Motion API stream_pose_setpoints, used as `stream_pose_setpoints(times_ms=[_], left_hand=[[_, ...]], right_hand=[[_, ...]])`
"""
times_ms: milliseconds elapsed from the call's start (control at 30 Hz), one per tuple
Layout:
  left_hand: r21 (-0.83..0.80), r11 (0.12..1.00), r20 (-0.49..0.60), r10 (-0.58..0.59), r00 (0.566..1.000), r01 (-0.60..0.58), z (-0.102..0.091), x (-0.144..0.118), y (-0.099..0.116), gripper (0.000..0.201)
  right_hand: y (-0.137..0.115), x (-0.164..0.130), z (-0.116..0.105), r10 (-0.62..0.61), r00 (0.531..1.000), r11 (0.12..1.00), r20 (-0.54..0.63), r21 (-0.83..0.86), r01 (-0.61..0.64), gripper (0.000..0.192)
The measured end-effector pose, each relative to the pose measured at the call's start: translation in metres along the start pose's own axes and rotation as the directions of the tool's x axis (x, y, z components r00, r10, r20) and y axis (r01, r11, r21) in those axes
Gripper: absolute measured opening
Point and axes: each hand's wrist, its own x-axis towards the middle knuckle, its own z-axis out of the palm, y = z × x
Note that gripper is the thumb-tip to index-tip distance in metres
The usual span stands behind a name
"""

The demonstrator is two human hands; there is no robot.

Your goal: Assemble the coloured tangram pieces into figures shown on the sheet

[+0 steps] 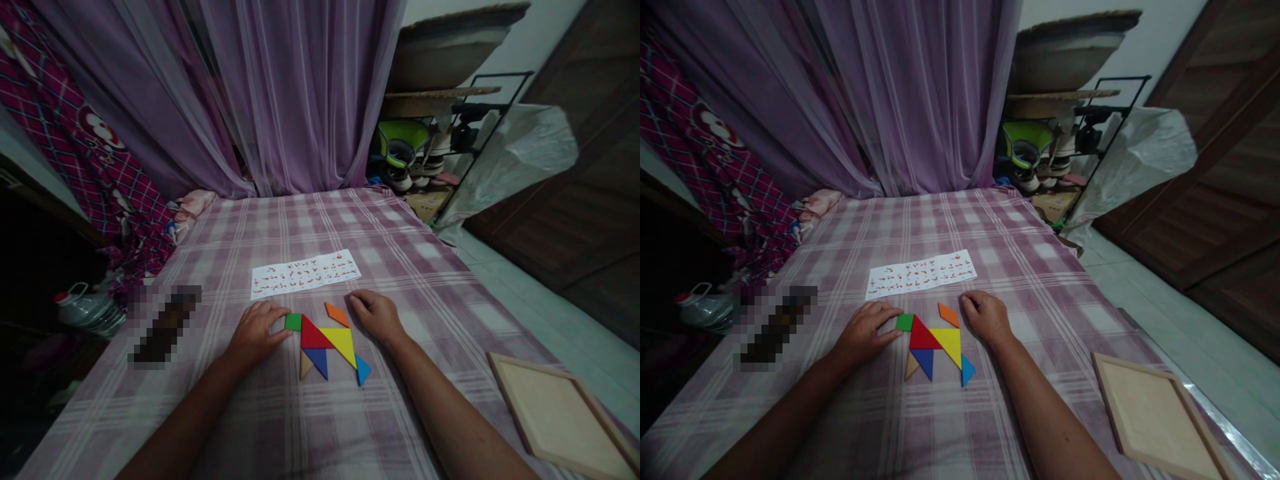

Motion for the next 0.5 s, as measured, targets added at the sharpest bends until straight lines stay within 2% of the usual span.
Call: stream_pose_setpoints(times_ms=[300,500], left_hand=[[-0.004,1.000,0.001,0.000,1.000,0.000,0.000,0.000,-0.004,0.044],[-0.080,0.996,-0.015,0.045,0.999,-0.046,0.003,-0.015,-0.020,0.044]], right_hand=[[0.002,0.003,0.002,0.074,0.997,0.980,-0.037,0.187,-0.066,0.029],[0.010,0.012,-0.001,0.180,0.982,0.899,-0.051,0.413,-0.143,0.046]])
